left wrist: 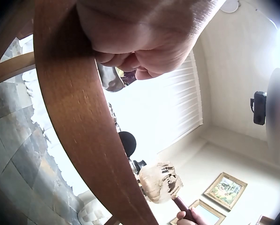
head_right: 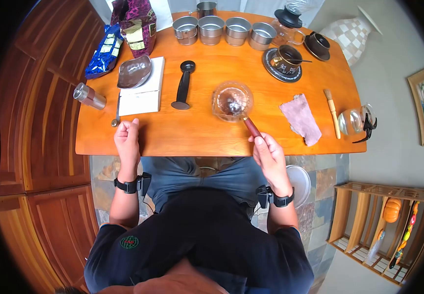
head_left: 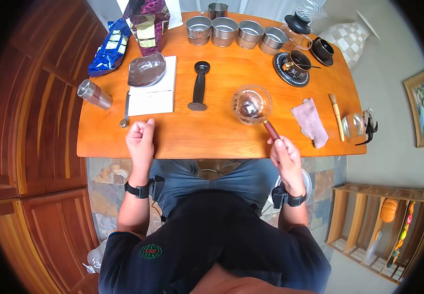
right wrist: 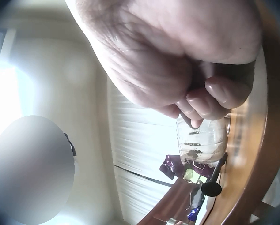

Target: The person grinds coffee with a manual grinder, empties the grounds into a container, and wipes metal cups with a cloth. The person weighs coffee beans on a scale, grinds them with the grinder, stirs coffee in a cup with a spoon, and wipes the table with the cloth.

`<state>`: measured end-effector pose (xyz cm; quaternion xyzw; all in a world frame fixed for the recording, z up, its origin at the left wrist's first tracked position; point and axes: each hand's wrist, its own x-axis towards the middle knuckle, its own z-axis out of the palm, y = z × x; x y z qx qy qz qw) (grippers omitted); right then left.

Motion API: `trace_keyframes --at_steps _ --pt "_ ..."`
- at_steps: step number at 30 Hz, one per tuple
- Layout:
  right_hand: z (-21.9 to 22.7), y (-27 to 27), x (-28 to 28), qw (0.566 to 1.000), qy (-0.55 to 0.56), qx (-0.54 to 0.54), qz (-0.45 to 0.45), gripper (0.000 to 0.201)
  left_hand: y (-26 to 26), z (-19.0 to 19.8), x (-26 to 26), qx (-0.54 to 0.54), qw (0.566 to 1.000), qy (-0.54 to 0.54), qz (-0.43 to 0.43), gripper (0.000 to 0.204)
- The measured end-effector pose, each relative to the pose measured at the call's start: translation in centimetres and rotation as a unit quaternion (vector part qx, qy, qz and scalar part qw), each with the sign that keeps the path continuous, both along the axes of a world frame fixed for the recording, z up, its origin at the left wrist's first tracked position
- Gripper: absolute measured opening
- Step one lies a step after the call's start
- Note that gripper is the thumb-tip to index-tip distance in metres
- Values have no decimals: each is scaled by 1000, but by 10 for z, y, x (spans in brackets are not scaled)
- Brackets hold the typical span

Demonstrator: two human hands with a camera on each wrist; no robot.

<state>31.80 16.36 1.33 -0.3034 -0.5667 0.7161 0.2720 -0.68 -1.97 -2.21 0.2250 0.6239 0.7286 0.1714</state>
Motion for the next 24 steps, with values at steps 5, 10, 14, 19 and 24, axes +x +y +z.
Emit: trace_keyframes --at_steps 5,10,14,19,24 --pt "-1 -7 -1 998 -18 28 55 27 -1 1 0 -4 1000 -6 5 32" --pt "0 -3 6 997 -46 41 43 28 0 0 -1 3 1000 -5 7 31" --pt "0 -4 3 998 -30 38 50 29 0 0 0 -16 1000 -11 8 31" --pt "0 -1 8 996 -50 52 50 28 -1 2 0 -7 1000 -6 6 31" --pt "2 -3 1 998 -29 42 19 27 0 -1 1 2 1000 -7 1 31"
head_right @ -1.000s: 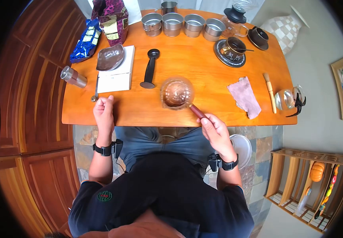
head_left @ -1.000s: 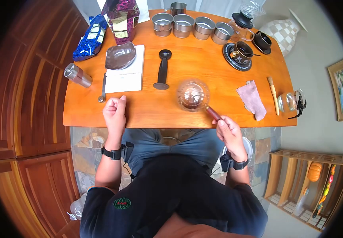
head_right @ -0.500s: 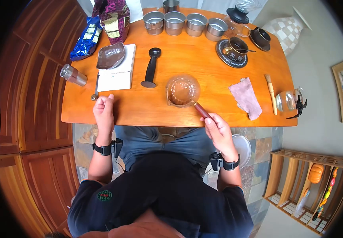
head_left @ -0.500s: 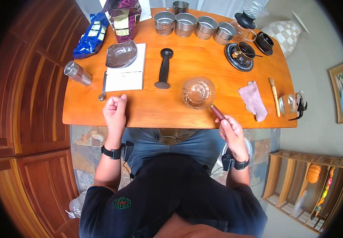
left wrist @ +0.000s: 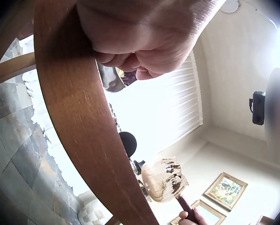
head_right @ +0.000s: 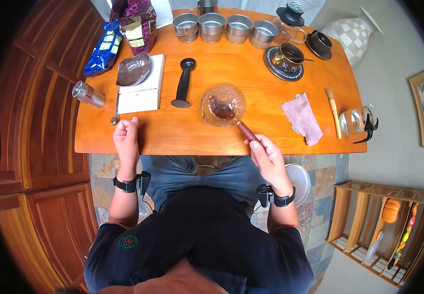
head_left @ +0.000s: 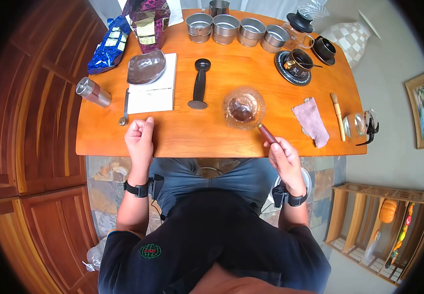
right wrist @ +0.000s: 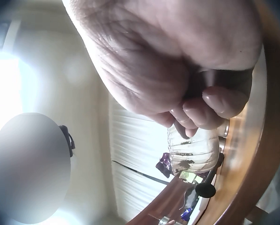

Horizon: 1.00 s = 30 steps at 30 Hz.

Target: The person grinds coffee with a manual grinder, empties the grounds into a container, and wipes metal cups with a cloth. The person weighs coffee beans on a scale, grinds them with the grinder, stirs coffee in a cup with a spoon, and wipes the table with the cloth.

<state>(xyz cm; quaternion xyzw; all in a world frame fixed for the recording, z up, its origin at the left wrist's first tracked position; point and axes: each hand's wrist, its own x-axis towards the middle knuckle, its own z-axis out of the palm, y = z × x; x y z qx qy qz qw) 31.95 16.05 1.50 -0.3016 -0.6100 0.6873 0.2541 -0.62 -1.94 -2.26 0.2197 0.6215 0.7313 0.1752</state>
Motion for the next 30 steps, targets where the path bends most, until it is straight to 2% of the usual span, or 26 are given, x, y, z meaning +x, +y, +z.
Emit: trace_keyframes --at_steps 3,7,11,14,18,20,24,26,30 --pt "0 0 6 999 -12 -1 47 26 -1 0 -1 5 1000 7 4 31" --pt "-1 7 13 999 -35 22 24 26 0 2 0 -3 1000 4 5 31" --pt "1 6 7 1000 2 14 -9 26 0 1 1 -7 1000 1 6 31" --pt "2 2 4 999 -6 6 47 26 0 0 -1 0 1000 5 4 31" --pt "1 2 11 998 -21 1 66 25 -2 -1 -2 -2 1000 12 5 31" --pt "1 3 13 1000 -15 -10 24 25 -2 -3 -3 -7 1000 9 2 31" --pt "6 3 6 1000 0 -7 -4 25 0 -4 -2 -2 1000 12 -1 31" --pt "7 2 5 999 -18 16 46 25 -1 -3 -2 8 1000 6 -3 32" --pt "5 6 12 997 -31 12 73 24 -2 0 -1 -8 1000 8 8 32"
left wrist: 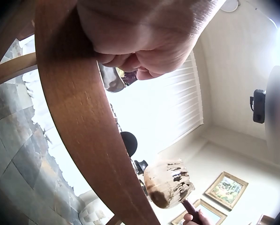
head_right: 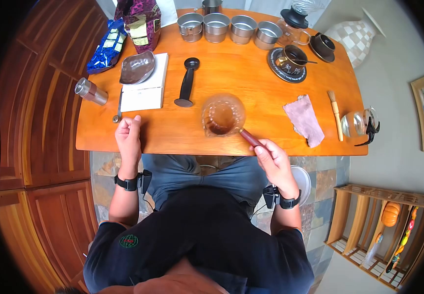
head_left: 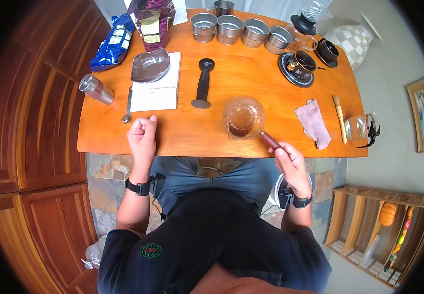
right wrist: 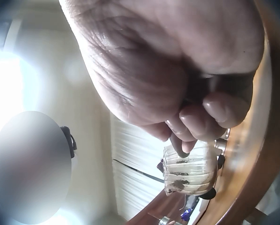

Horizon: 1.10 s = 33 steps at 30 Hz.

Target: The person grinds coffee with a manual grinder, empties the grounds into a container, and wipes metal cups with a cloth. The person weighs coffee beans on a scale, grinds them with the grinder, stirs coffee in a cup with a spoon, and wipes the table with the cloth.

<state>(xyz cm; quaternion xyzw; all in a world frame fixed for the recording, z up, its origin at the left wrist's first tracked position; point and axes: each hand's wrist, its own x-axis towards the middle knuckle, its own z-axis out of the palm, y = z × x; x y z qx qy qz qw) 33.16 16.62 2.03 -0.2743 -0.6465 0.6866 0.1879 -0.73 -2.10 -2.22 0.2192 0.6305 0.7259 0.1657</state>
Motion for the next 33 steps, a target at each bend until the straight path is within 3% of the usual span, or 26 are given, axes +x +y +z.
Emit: trace_keyframes --at_steps 2,9,15,21,27,33 --pt "-1 2 1 999 -8 6 -45 24 0 -4 -2 9 1000 4 -11 32" --pt "3 0 -5 1000 5 -5 -30 25 1 0 0 5 1000 -6 -2 33" --pt "-3 1 -14 996 37 -28 -70 28 3 -1 2 9 1000 2 -8 32" --pt "-2 -2 -11 999 13 -27 -15 28 1 -1 1 -1 1000 0 9 31" --pt "4 8 -10 995 8 -16 -95 28 2 -8 -2 12 1000 13 0 32" --pt "5 4 -11 1000 -8 -18 -20 30 1 -4 -1 -13 1000 14 5 33"
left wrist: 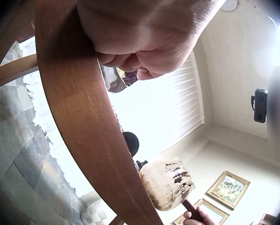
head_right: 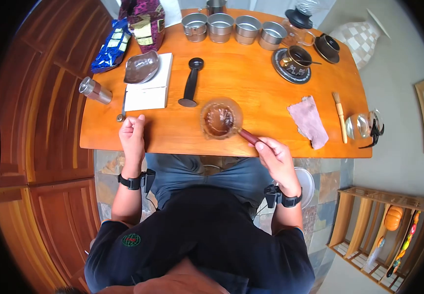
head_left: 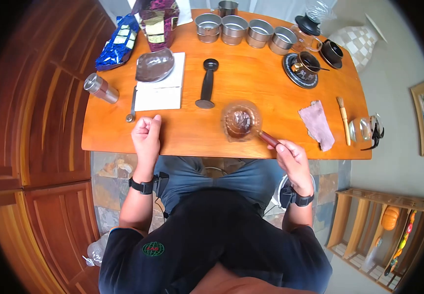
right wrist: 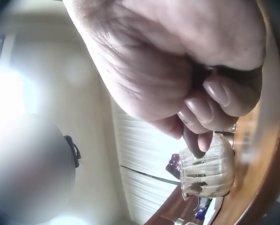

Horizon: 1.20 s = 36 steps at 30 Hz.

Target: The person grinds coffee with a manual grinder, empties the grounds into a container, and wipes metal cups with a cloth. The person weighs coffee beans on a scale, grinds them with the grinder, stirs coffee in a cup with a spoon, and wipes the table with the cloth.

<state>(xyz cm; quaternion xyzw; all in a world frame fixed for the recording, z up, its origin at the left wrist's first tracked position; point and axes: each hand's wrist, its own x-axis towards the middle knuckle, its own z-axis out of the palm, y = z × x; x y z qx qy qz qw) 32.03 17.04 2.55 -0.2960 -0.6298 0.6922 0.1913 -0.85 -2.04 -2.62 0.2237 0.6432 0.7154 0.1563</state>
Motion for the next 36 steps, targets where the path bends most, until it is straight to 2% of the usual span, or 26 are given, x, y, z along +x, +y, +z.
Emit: trace_keyframes --at_steps 6,12,14,18,20,22,24,27,30,32,34,36 --pt "3 10 7 998 11 -26 -62 30 2 0 2 12 1000 1 -6 33" --pt "5 6 9 1000 -15 3 -11 29 1 2 1 11 1000 -1 -3 33" --pt "3 8 13 998 -17 2 -59 31 0 0 0 16 1000 0 1 33" --pt "9 10 4 996 3 -2 -89 30 2 4 3 26 1000 0 -12 33" --pt "9 6 2 997 1 5 -80 30 3 5 4 14 1000 -6 -7 33" --pt "13 1 0 999 -30 23 -18 30 1 3 3 24 1000 1 -7 33" --pt "5 5 9 999 -32 22 -4 29 0 -1 0 24 1000 -1 -5 33" --pt "4 12 17 997 -32 9 -71 29 -2 -2 -1 25 1000 -4 -4 33" --pt "8 12 11 996 -12 0 -84 29 0 -1 1 25 1000 -6 -10 33" --pt "8 10 9 998 14 -5 -69 29 3 0 2 24 1000 -6 -6 33" --pt "13 6 9 999 -30 -3 -33 26 1 -1 1 17 1000 -6 3 33" --pt "7 11 16 999 -20 -4 -43 26 0 -4 -1 32 999 5 -1 32"
